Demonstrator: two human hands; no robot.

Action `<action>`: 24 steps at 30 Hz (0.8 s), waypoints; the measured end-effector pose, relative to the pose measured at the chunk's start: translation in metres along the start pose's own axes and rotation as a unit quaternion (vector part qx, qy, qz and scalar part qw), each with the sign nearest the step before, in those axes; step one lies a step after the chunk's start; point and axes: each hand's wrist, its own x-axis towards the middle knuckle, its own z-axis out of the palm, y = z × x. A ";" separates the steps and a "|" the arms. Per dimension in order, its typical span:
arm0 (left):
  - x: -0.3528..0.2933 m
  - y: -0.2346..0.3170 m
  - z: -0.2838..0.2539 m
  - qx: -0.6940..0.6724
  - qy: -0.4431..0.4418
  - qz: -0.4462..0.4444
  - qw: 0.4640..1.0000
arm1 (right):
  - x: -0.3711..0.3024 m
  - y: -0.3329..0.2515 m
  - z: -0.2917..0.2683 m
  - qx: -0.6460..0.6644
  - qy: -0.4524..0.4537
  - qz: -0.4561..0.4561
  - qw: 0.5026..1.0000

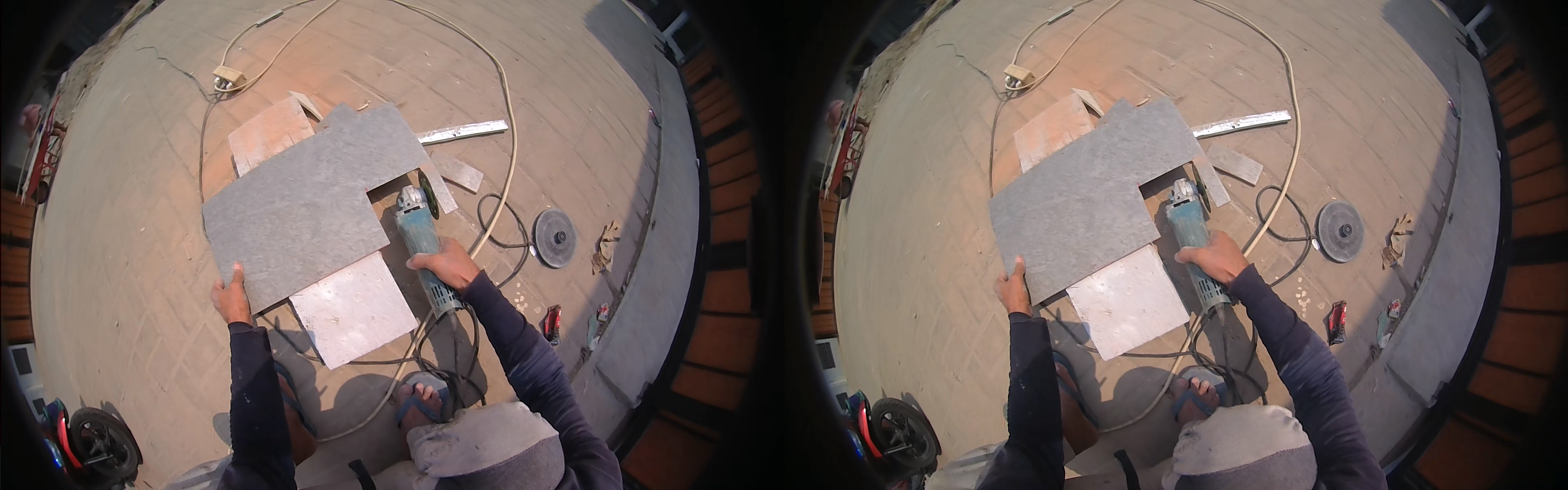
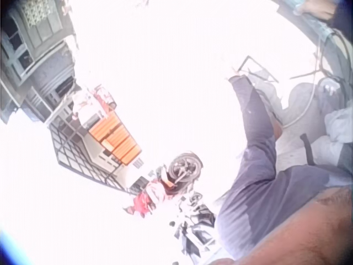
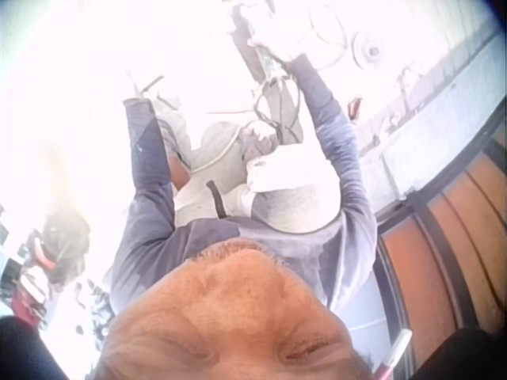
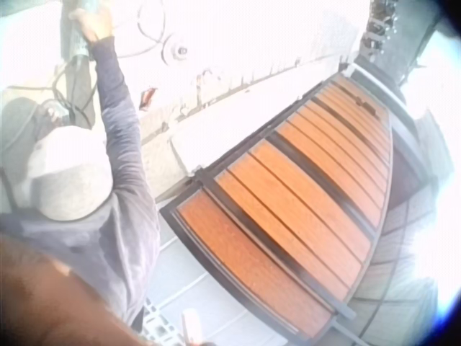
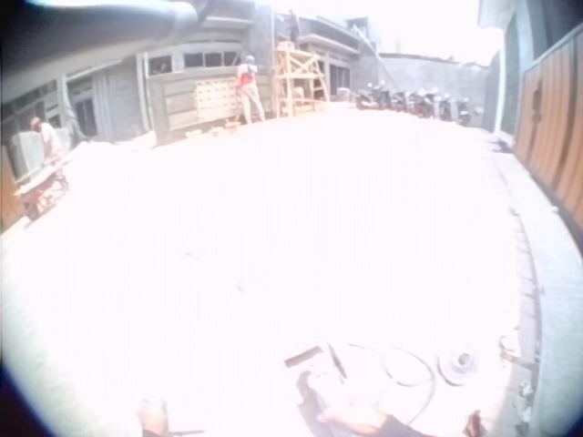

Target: The person uses an angle grinder to cut a rectangular shape out of a large grey tile. They guide the tool along marked lines to create a precise cutout, then remove the cut piece and inspect the result.

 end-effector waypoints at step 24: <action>0.006 -0.013 0.005 0.069 0.058 -0.029 0.996 | 0.001 -0.003 0.000 0.018 0.017 -0.018 1.000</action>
